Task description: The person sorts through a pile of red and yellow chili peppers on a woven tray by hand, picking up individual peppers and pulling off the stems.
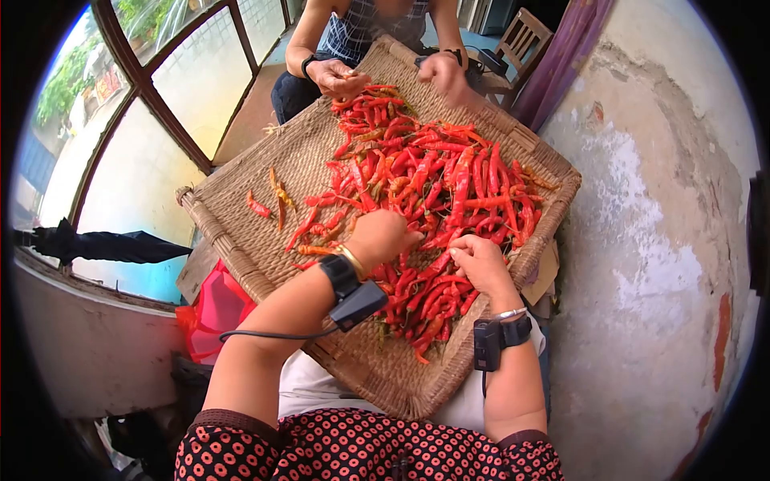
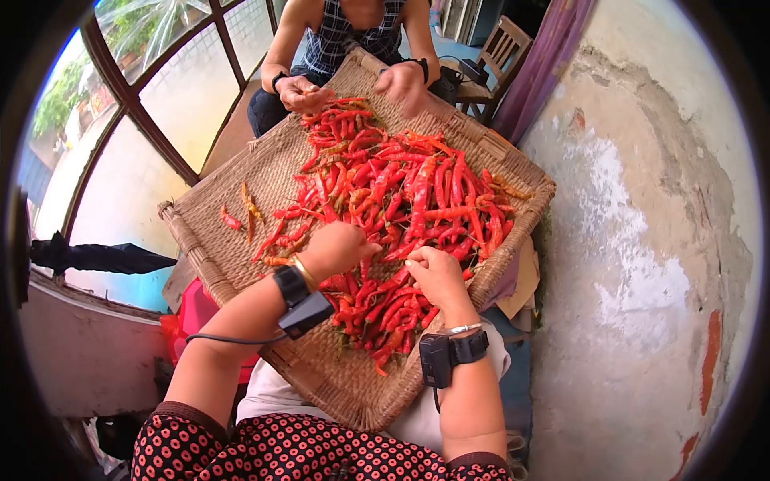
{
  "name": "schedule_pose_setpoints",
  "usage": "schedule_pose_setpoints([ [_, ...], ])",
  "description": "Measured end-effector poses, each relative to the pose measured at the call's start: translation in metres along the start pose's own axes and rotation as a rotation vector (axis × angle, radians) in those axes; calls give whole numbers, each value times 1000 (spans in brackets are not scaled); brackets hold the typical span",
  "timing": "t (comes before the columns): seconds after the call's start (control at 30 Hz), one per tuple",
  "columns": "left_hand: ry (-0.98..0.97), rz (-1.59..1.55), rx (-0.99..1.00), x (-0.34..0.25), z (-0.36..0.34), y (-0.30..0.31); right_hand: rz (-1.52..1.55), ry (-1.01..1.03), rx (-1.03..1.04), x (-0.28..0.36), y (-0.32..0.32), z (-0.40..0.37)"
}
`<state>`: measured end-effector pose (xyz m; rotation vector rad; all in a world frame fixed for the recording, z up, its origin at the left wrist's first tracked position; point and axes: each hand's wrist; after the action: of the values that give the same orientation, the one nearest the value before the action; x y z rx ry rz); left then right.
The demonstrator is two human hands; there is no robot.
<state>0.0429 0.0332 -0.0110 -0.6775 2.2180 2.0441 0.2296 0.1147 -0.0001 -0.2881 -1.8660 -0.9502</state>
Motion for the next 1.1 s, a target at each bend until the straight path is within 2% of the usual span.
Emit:
schedule_pose_setpoints([
  [0.07,16,63,24,-4,-2,-13,-4,-9,8,0,-1,0],
  [0.17,-64,97,-58,-2,0,-22,-4,-3,11,-1,1,2],
  [0.23,-54,-121,-48,1,-1,-22,-5,8,14,-2,2,2],
  [0.27,-54,-117,-44,1,-3,-19,-6,21,9,-1,1,2],
  [0.43,16,50,-41,-2,-6,-13,-33,34,30,-1,-1,1],
  [0.57,-24,68,-105,1,0,-27,-20,40,30,-4,-1,3],
  [0.63,-51,-31,5,4,-1,-27,-18,47,36,-6,-2,1],
  [0.73,-7,-97,-9,3,-6,-10,-42,32,32,-3,-1,1],
  [0.87,-2,-10,-46,-4,-6,-23,-62,44,40,-8,-2,3],
  [0.97,-73,33,-91,-4,-2,-28,-30,91,43,-8,-1,5],
  [1.1,-131,-145,-10,3,-1,-13,-62,84,31,-15,-3,6],
])
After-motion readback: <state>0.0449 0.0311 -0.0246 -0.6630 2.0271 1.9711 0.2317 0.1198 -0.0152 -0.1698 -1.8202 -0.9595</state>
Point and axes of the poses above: each hand's wrist, its own z-axis towards the middle knuckle, its own y-axis out of the back of the hand, x = y × z, and after that the axes turned 1 degree about -y, right-handed
